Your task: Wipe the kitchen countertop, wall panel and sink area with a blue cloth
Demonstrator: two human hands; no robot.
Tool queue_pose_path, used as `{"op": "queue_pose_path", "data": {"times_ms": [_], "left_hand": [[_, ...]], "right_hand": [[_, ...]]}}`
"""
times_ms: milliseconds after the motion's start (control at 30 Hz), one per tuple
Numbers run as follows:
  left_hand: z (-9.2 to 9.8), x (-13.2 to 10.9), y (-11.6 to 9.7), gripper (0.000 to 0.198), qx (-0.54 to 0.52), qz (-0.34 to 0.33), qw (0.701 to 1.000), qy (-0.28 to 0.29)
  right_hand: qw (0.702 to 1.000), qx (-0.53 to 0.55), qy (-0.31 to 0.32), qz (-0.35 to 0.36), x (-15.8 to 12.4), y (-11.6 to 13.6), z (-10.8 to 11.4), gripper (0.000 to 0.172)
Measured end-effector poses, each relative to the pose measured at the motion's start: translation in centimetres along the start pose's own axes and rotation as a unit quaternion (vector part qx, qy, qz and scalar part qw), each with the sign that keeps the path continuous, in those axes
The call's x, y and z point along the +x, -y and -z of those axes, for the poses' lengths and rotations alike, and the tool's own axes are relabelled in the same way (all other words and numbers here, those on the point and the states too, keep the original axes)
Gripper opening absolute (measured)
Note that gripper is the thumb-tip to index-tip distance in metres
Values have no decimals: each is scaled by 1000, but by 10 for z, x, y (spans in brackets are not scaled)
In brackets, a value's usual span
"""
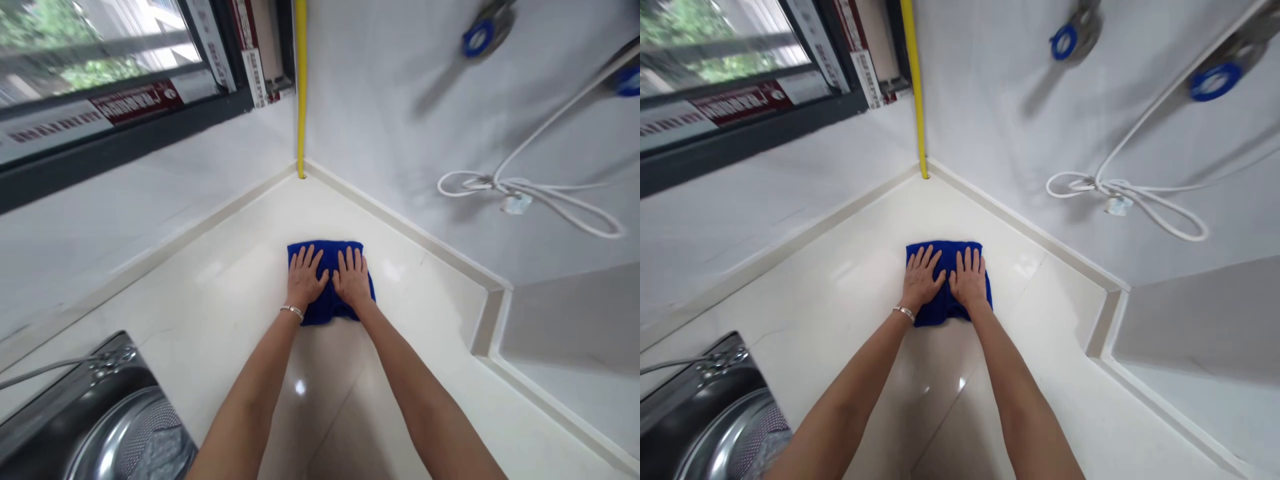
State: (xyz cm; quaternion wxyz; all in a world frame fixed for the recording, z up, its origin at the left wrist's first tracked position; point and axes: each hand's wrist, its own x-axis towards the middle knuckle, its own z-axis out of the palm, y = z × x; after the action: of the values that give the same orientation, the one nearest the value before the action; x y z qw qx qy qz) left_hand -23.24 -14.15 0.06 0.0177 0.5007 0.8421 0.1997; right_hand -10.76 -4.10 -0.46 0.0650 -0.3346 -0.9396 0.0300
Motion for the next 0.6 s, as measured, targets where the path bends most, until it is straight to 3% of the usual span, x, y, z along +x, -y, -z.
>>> {"op": "queue_pose_path", "data": {"times_ms": [300, 600], "left_hand": [[19, -129, -15, 60, 24, 15, 1000, -4], [27, -238, -39, 61, 47, -18, 999, 2]], "right_hand": [[998, 24, -4, 58, -113, 31, 11, 63], [995, 43, -30, 86, -226, 35, 11, 62]]}}
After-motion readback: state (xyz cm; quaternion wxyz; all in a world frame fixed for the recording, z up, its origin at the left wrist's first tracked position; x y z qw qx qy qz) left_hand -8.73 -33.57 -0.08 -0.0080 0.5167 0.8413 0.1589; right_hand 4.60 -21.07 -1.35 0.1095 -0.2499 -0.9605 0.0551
